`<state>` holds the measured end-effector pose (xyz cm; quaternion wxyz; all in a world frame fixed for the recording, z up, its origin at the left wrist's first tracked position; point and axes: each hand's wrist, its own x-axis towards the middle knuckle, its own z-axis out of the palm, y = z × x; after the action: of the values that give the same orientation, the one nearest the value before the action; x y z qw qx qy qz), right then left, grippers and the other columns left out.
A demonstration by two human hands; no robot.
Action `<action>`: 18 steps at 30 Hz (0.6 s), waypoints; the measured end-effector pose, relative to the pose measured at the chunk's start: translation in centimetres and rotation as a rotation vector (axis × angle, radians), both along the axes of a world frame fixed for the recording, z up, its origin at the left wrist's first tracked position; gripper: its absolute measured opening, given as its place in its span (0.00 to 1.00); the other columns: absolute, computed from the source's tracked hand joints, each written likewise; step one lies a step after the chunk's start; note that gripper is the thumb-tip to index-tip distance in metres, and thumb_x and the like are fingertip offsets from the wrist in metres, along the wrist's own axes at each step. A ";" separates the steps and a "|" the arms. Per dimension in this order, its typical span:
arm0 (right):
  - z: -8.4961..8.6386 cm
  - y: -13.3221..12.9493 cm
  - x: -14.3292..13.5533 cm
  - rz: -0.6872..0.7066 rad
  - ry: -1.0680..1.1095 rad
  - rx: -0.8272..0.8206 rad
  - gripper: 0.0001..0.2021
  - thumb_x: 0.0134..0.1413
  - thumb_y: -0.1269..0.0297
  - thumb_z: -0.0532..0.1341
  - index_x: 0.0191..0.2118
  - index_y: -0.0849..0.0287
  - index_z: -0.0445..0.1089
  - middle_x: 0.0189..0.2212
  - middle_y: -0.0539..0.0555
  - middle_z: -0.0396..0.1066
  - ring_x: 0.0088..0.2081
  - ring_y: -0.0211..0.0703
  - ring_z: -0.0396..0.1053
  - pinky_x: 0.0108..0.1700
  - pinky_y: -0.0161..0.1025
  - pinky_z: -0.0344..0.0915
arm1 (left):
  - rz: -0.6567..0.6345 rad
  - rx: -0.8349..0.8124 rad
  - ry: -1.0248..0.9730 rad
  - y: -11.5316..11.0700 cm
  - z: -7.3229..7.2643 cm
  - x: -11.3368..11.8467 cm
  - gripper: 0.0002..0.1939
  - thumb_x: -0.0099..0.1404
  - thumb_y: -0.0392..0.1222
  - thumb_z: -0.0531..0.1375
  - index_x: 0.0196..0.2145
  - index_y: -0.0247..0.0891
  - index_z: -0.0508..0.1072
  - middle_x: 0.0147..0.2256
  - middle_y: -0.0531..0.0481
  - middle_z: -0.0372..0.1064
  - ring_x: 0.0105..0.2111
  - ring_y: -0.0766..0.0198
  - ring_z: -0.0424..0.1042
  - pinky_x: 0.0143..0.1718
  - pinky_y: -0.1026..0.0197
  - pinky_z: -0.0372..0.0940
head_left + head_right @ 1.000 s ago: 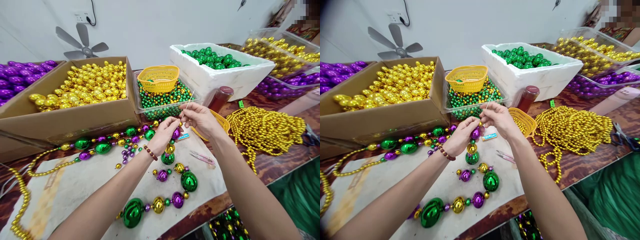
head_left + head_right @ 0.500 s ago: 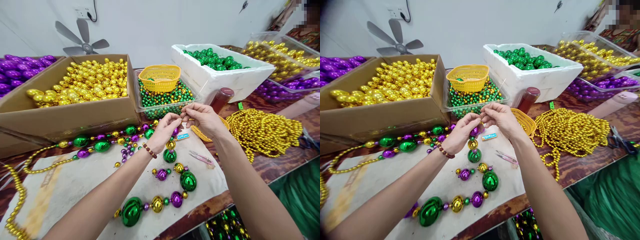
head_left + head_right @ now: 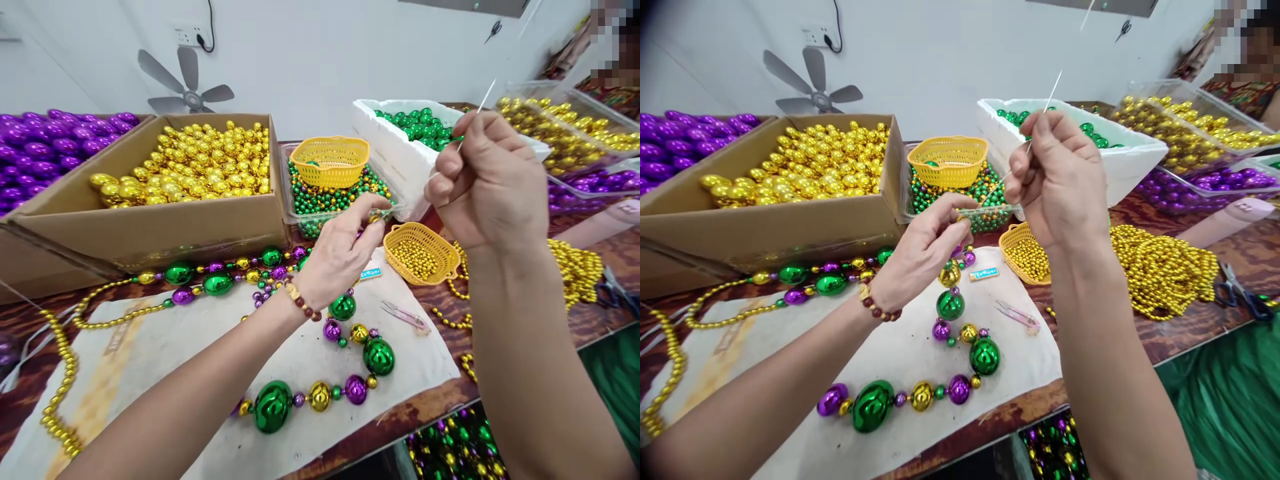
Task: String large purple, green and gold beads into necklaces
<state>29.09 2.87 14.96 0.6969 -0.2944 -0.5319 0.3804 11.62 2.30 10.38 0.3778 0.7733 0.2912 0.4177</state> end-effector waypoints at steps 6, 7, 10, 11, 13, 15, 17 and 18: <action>-0.1 -0.5 -2.3 -0.056 0.007 -0.030 0.08 0.60 0.57 0.61 0.32 0.54 0.65 0.18 0.43 0.62 0.16 0.30 0.62 0.16 0.28 0.58 | 0.125 -0.208 0.031 -2.2 -3.2 -4.9 0.11 0.69 0.40 0.50 0.43 0.39 0.71 0.34 0.51 0.70 0.31 0.67 0.65 0.31 0.64 0.59; -0.6 -0.5 -3.2 -0.025 0.006 -0.065 0.09 0.59 0.56 0.61 0.33 0.54 0.64 0.18 0.43 0.62 0.16 0.30 0.63 0.16 0.28 0.58 | 0.165 -0.248 0.008 -2.6 -4.1 -5.8 0.11 0.69 0.42 0.51 0.43 0.39 0.70 0.34 0.50 0.70 0.32 0.66 0.65 0.32 0.64 0.60; -2.1 -0.4 -6.1 0.162 -0.003 -0.178 0.10 0.58 0.54 0.61 0.35 0.55 0.64 0.19 0.43 0.65 0.17 0.30 0.66 0.17 0.27 0.61 | 0.300 -0.360 -0.118 -3.6 -6.9 -8.4 0.10 0.68 0.45 0.53 0.40 0.38 0.70 0.37 0.48 0.71 0.35 0.64 0.67 0.34 0.63 0.61; -2.6 -0.5 -7.1 0.244 -0.009 -0.208 0.09 0.58 0.56 0.61 0.36 0.55 0.64 0.20 0.43 0.66 0.18 0.31 0.68 0.17 0.27 0.63 | 0.340 -0.397 -0.160 -4.0 -7.8 -9.2 0.10 0.68 0.46 0.53 0.39 0.38 0.69 0.37 0.48 0.71 0.36 0.64 0.68 0.34 0.63 0.61; -3.3 -0.6 -9.0 0.391 -0.031 -0.259 0.07 0.58 0.60 0.61 0.36 0.57 0.65 0.23 0.45 0.68 0.22 0.33 0.72 0.20 0.29 0.68 | 0.400 -0.456 -0.205 -4.9 -9.3 -10.9 0.10 0.68 0.47 0.54 0.39 0.39 0.69 0.38 0.48 0.70 0.35 0.64 0.67 0.34 0.63 0.61; -3.8 -0.8 -10.5 0.471 -0.057 -0.284 0.05 0.58 0.63 0.60 0.35 0.59 0.66 0.25 0.47 0.70 0.25 0.36 0.74 0.21 0.29 0.69 | 0.447 -0.472 -0.188 -5.9 -10.2 -12.3 0.10 0.68 0.47 0.54 0.39 0.39 0.69 0.39 0.48 0.70 0.35 0.64 0.67 0.35 0.63 0.61; -4.1 -0.8 -11.6 0.469 -0.076 -0.291 0.06 0.59 0.62 0.59 0.33 0.59 0.66 0.25 0.48 0.71 0.24 0.35 0.74 0.20 0.28 0.68 | 0.472 -0.457 -0.143 -6.9 -10.5 -13.5 0.09 0.68 0.47 0.54 0.40 0.40 0.69 0.39 0.49 0.70 0.37 0.64 0.66 0.37 0.63 0.61; -4.2 -0.8 -12.0 0.442 -0.073 -0.290 0.07 0.59 0.62 0.59 0.33 0.59 0.66 0.25 0.48 0.71 0.23 0.34 0.74 0.19 0.27 0.67 | 0.474 -0.444 -0.118 -7.4 -10.6 -13.9 0.09 0.68 0.46 0.53 0.40 0.40 0.69 0.40 0.49 0.70 0.37 0.64 0.66 0.38 0.62 0.61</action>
<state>17.08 2.05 10.77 0.5280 -0.2816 -0.5479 0.5846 -2.29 -5.09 -0.18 0.4454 0.5573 0.5246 0.4646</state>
